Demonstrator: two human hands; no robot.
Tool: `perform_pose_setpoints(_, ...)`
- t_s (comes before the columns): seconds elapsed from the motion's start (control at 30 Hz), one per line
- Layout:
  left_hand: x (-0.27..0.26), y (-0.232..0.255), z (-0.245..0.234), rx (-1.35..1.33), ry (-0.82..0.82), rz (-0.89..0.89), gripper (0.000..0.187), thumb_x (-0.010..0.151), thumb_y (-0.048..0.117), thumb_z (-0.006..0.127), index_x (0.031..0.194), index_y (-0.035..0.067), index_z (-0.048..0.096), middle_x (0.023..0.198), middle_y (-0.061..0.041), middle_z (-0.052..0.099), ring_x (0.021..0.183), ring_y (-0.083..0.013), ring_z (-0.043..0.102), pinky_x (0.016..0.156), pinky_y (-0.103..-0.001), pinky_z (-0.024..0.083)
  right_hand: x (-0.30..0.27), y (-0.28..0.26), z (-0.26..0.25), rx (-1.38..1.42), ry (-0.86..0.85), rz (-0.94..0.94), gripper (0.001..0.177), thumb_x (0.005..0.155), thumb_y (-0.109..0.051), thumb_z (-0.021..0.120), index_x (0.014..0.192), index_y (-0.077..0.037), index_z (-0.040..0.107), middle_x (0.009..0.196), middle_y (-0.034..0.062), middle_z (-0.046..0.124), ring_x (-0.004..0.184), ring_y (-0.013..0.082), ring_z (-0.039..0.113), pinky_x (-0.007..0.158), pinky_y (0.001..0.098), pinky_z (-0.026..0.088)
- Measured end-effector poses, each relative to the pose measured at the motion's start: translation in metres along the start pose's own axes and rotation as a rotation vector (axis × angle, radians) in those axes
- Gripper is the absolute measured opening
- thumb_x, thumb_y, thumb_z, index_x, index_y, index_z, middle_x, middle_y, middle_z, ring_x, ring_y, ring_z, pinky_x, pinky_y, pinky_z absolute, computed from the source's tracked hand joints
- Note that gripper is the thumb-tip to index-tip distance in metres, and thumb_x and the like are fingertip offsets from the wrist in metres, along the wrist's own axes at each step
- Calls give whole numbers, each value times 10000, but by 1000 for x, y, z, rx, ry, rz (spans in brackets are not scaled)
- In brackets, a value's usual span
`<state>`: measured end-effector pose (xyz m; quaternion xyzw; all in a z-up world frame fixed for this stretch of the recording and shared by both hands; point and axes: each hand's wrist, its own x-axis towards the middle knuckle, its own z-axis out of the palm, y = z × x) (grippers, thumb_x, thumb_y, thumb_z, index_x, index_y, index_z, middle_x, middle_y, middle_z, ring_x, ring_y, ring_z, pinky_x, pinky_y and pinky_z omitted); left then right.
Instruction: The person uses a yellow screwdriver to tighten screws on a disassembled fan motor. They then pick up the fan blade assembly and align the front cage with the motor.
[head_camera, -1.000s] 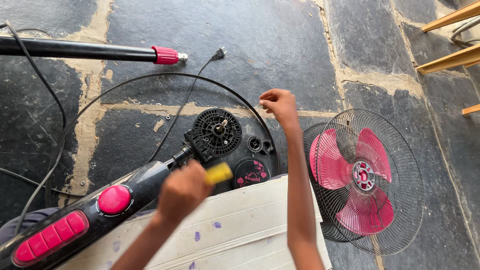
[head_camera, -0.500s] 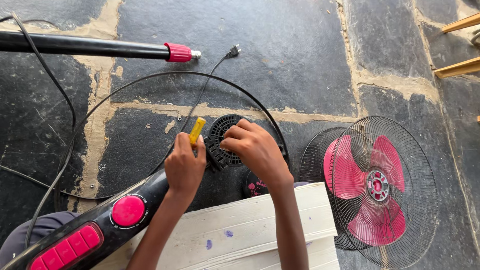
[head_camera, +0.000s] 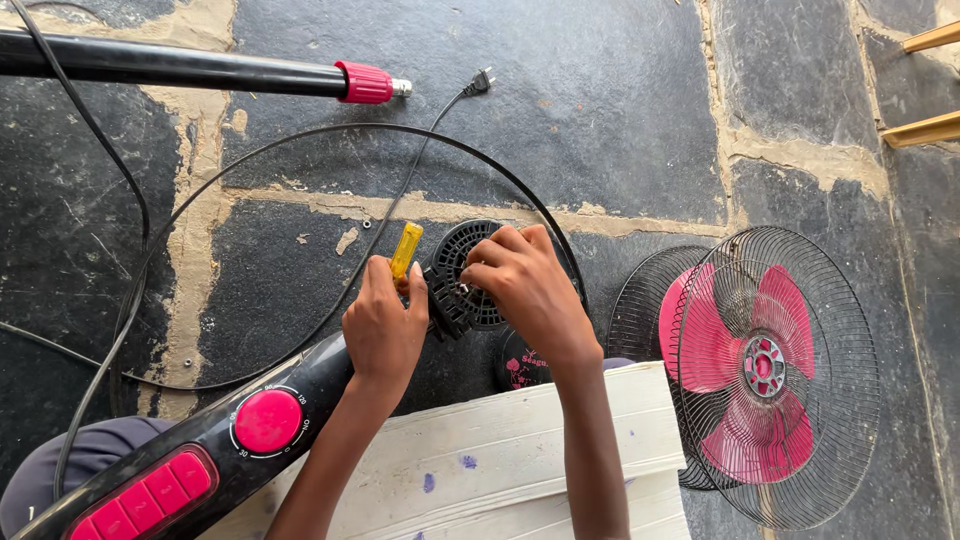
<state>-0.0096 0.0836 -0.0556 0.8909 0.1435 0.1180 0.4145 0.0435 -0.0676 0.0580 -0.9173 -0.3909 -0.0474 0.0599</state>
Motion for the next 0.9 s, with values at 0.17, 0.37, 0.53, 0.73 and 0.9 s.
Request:
perform_pose_setpoints(0.17,1,-1,2,26,-30,-13,282,1022,283,613,935,41,497,771,-147,652,613,-341,708,535,-453,561,0,-1,5,35,-41,37,109,829,-211,744,898,-157,808,1054,-46,727,1070,152,599,995,370,402)
perform_pose_setpoints(0.37,3,-3,5,28,-67,-26,249,1027,259,613,934,50,513,732,-129,643,556,-283,709,480,-403,563,2,-1,15,-4,-43,54,121,811,-242,763,898,-174,813,1033,-51,723,1082,155,599,1020,395,393)
perform_pose_setpoints(0.53,2,-3,6,38,-46,-4,242,1020,246,622,935,43,521,727,-130,648,549,-282,704,474,-398,558,-1,4,17,45,11,12,100,848,-255,773,855,-157,790,973,-56,747,1063,143,626,1019,393,387)
perform_pose_setpoints(0.73,3,-1,4,12,-48,-14,242,1029,248,614,944,39,528,738,-131,659,575,-289,710,500,-412,561,-3,10,15,130,31,-61,117,859,-259,764,895,-152,791,921,-51,763,1011,136,643,999,385,389)
perform_pose_setpoints(0.9,3,-2,3,3,-59,-31,245,1024,254,616,957,35,529,741,-136,663,585,-293,713,505,-416,560,-1,10,15,110,-14,-47,136,832,-246,751,924,-165,810,928,-36,758,1004,150,627,970,360,428)
